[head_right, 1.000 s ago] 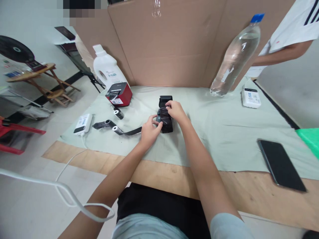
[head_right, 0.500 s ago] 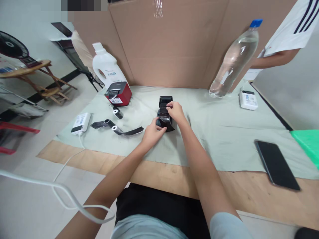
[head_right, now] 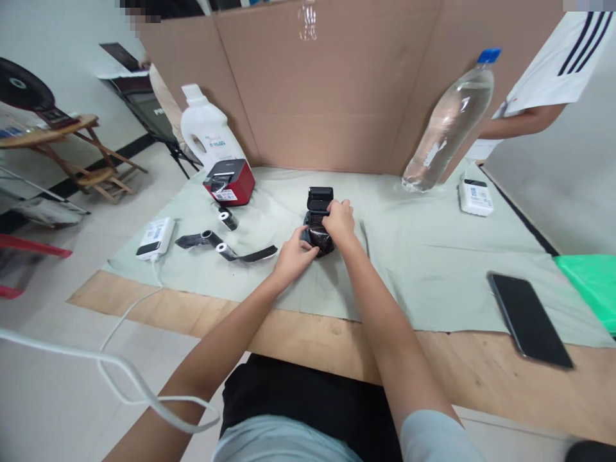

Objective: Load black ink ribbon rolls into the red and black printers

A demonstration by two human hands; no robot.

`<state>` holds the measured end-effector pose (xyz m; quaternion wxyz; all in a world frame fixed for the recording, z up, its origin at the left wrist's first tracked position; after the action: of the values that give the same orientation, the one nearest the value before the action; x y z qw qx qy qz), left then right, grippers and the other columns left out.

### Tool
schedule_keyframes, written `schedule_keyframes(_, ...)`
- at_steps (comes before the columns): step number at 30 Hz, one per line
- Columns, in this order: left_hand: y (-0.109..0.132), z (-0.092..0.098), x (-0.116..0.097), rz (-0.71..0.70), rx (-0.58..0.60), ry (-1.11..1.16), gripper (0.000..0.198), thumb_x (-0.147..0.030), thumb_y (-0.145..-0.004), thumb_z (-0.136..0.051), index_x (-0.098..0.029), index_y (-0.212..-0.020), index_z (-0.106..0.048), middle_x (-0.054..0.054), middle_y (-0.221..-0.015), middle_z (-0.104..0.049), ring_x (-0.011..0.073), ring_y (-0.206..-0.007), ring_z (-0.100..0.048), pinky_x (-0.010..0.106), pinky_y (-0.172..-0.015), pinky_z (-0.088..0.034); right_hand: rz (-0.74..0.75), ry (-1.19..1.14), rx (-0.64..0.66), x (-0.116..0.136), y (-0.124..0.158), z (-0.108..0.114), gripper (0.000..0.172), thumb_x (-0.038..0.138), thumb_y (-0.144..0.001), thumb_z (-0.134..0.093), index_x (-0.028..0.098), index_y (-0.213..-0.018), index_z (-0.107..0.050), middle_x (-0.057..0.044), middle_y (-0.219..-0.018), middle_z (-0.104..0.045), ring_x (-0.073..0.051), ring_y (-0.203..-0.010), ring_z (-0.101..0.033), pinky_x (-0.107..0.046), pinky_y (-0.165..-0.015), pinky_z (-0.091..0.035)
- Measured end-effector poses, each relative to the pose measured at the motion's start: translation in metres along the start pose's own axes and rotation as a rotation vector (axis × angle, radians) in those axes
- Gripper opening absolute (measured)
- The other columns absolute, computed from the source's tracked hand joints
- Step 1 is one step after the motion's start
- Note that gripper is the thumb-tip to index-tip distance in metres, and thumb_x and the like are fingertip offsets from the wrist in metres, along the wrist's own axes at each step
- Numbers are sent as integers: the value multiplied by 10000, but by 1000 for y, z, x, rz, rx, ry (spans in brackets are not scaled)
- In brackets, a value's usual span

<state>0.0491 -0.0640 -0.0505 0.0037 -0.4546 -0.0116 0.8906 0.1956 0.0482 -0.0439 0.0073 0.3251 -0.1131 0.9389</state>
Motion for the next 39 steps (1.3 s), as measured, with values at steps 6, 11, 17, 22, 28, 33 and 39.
schedule_keyframes(6, -6, 7, 2, -49, 159, 24, 763, -201, -829, -652, -178, -1559, -433, -11, -811, -743, 186, -831, -707, 293, -818, -512, 102, -299, -22, 2, -19, 5, 656, 302, -860, -651, 163, -1475, -469, -182, -1468, -549, -284, -1181, -585, -437, -1051, -458)
schedule_keyframes(11, -3, 18, -7, -152, 306, -39, 493, -188, -841, -613, -224, -1322, -712, -7, -753, -687, 155, -715, -623, 266, -727, -473, 156, -367, 23, 11, -22, 17, 384, 316, -902, -584, 151, -1232, -691, -133, -1274, -687, -222, -986, -633, -378, -972, -496)
schedule_keyframes(17, -5, 24, -1, -142, 422, 33, 417, -257, -848, -603, -241, -1230, -771, -2, -739, -673, 136, -626, -535, 246, -612, -428, 150, -175, 280, 14, -13, 22, 197, 248, -791, -731, 208, -979, -770, -76, -1130, -629, -239, -1063, -610, -394, -1033, -475)
schedule_keyframes(22, -7, 21, 6, -109, 528, 111, 371, -273, -834, -606, -226, -1143, -805, 3, -760, -704, 121, -584, -527, 240, -579, -426, 3, -87, 233, 8, -7, 17, 494, 284, -794, -789, 272, -1282, -715, -128, -1359, -474, -289, -1204, -587, -423, -1119, -425)
schedule_keyframes(28, -9, 12, 12, -127, 569, 125, 324, -247, -841, -586, -222, -1058, -826, -4, -692, -691, 107, -538, -537, 227, -577, -442, -64, -55, 336, 7, -5, 2, 451, 265, -846, -741, 232, -1295, -711, -152, -1323, -547, -265, -1047, -649, -416, -1053, -473)
schedule_keyframes(33, -8, 8, 10, -98, 618, 123, 330, -207, -825, -587, -175, -1058, -818, 20, -747, -738, 104, -533, -574, 228, -591, -489, -105, 0, 320, 27, 13, 10, 510, 326, -907, -670, 228, -1406, -619, -196, -1406, -480, -331, -1159, -633, -462, -1051, -479)
schedule_keyframes(39, 11, 43, -14, -322, 432, -149, 365, -166, -847, -530, -230, -1056, -823, 44, -987, -803, 207, -849, -740, 326, -856, -569, -120, 223, 267, 64, 45, 2, 972, 526, -728, -838, 247, -1545, -391, -252, -1487, -375, -470, -1262, -537, -560, -984, -493)
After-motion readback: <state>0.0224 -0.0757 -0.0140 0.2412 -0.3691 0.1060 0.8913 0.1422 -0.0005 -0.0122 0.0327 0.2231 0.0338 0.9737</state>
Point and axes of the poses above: each hand's wrist, its own y-axis away from the middle knuckle, its own z-axis out of the back of the hand, x = y × z, the point moved 5 cm from there along -y, towards the middle knuckle
